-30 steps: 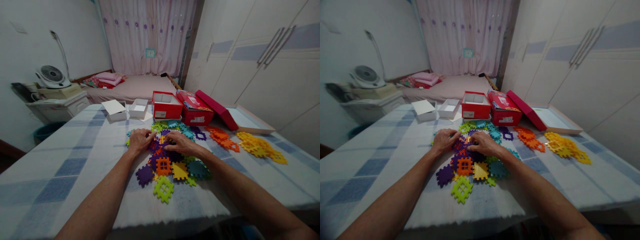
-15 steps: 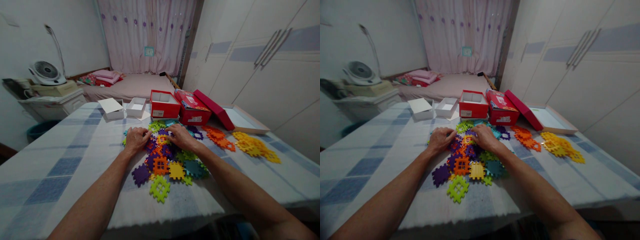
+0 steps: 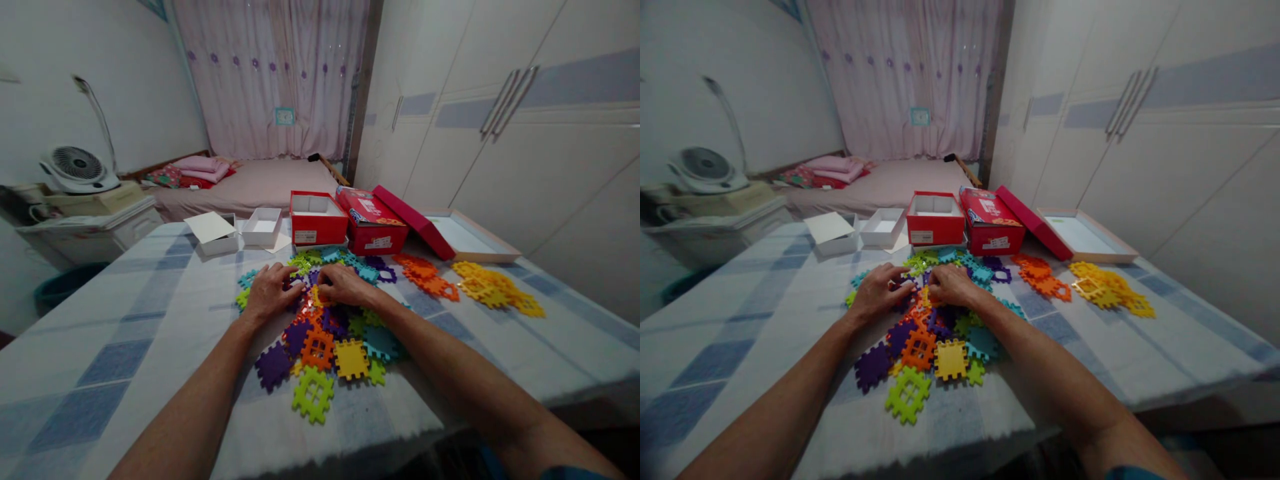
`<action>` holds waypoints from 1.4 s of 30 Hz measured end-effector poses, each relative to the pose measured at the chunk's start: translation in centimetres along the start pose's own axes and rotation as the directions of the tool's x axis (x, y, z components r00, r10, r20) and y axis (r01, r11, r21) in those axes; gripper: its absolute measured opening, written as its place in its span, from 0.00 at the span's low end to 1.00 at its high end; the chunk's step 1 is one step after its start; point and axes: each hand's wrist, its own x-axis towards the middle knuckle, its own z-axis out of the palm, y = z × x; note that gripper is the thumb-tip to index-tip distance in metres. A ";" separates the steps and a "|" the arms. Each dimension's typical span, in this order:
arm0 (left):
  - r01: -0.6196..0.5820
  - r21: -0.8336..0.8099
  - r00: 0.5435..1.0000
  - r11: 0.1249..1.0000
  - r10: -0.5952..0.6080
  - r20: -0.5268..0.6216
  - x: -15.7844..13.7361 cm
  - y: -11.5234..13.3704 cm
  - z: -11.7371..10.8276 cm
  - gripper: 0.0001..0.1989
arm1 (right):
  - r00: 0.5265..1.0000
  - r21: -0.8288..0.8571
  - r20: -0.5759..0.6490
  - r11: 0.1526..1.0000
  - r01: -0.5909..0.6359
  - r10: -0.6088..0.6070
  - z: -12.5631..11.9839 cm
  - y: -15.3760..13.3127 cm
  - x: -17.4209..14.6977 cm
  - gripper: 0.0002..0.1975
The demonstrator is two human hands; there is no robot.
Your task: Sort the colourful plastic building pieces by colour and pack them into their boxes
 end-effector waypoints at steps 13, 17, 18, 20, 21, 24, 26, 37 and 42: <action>0.139 -0.523 0.925 0.841 -0.299 -0.236 0.4 0.5 -0.1 0.11 | 0.991 0.031 -0.013 0.990 0.134 -0.134 1.0 0.4 -1.6 0.09; 0.216 -0.644 0.886 0.734 -0.424 -0.186 0.5 0.6 0.0 0.13 | 0.989 0.158 -0.098 0.980 0.121 -0.107 1.1 0.5 -1.5 0.09; 0.227 -0.669 0.877 0.708 -0.447 -0.176 0.5 0.5 0.0 0.13 | 0.984 0.238 -0.152 0.963 0.127 -0.092 1.1 0.6 -1.4 0.10; 0.235 -0.706 0.863 0.668 -0.478 -0.164 0.5 0.3 0.1 0.14 | 0.965 0.436 -0.256 0.885 0.162 -0.050 1.1 0.9 -1.2 0.10; 0.238 -0.717 0.859 0.655 -0.486 -0.159 0.5 0.2 0.1 0.14 | 0.958 0.531 -0.284 0.828 0.180 -0.026 1.1 1.0 -1.1 0.08; 0.252 -0.730 0.854 0.635 -0.501 -0.141 0.5 0.0 0.1 0.14 | 0.961 0.727 -0.270 0.666 0.168 0.052 1.0 1.3 -1.0 0.06; 0.256 -0.731 0.846 0.632 -0.513 -0.147 0.6 0.0 0.1 0.14 | 0.962 0.784 -0.254 0.604 0.145 0.098 0.8 1.2 -1.0 0.08; 0.266 -0.463 0.903 0.845 -0.387 -0.188 0.3 -0.7 0.3 0.14 | 0.854 0.709 -0.359 0.706 -0.012 0.375 -3.8 6.2 -4.5 0.10; 0.109 -0.150 0.993 0.983 -0.116 -0.035 0.1 -1.2 1.2 0.18 | 0.667 0.334 -0.490 0.827 -0.451 0.562 -5.9 16.3 -11.4 0.12</action>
